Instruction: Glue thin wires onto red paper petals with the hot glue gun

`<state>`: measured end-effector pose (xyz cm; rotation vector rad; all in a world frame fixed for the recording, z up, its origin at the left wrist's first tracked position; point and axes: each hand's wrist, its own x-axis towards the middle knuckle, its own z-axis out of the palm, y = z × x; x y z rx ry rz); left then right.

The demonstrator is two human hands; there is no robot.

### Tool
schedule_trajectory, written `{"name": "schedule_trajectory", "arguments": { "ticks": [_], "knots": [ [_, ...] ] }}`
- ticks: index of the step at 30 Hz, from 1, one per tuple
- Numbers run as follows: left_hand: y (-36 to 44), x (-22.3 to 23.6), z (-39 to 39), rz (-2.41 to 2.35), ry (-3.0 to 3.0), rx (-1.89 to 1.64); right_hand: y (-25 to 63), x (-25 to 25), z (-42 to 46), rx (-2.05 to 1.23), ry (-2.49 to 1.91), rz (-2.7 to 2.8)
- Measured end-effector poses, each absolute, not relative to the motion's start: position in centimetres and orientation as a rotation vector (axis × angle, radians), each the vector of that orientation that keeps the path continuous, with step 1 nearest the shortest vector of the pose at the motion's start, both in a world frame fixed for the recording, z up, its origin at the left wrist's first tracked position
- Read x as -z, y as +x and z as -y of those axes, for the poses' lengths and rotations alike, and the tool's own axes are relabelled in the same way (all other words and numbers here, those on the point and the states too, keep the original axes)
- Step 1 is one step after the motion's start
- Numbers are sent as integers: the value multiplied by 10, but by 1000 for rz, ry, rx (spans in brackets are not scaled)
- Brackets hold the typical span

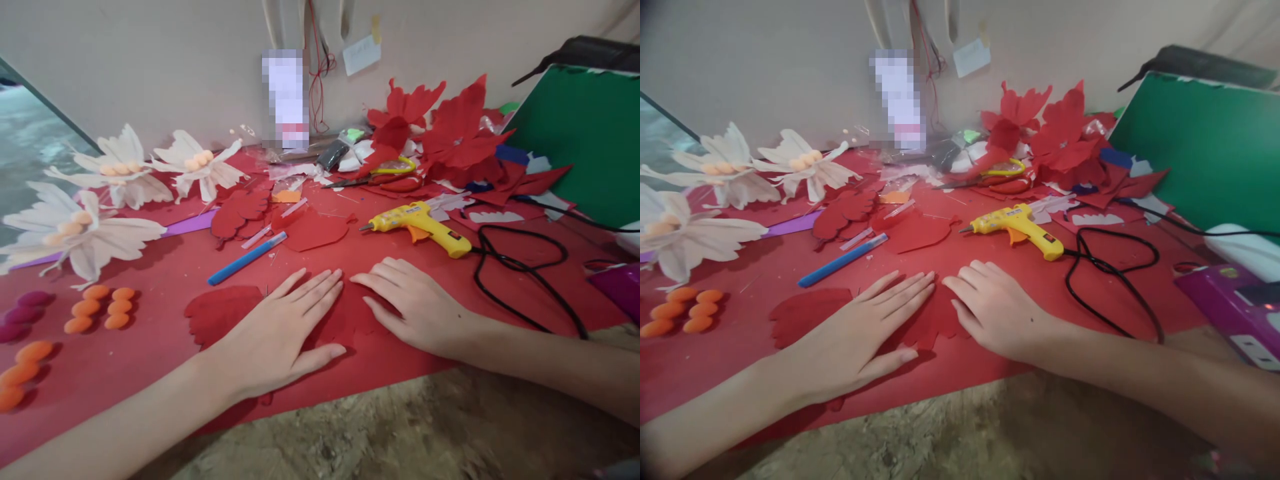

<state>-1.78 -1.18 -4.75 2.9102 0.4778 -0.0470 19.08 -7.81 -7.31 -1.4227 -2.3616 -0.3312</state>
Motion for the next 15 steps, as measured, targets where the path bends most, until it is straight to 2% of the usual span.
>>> {"name": "schedule_trajectory", "arguments": {
  "ticks": [15],
  "knots": [
    [-12, 53, 5, -524, 2996, -97, 192, 74, 79, 348, -1387, 2369]
  ]
}}
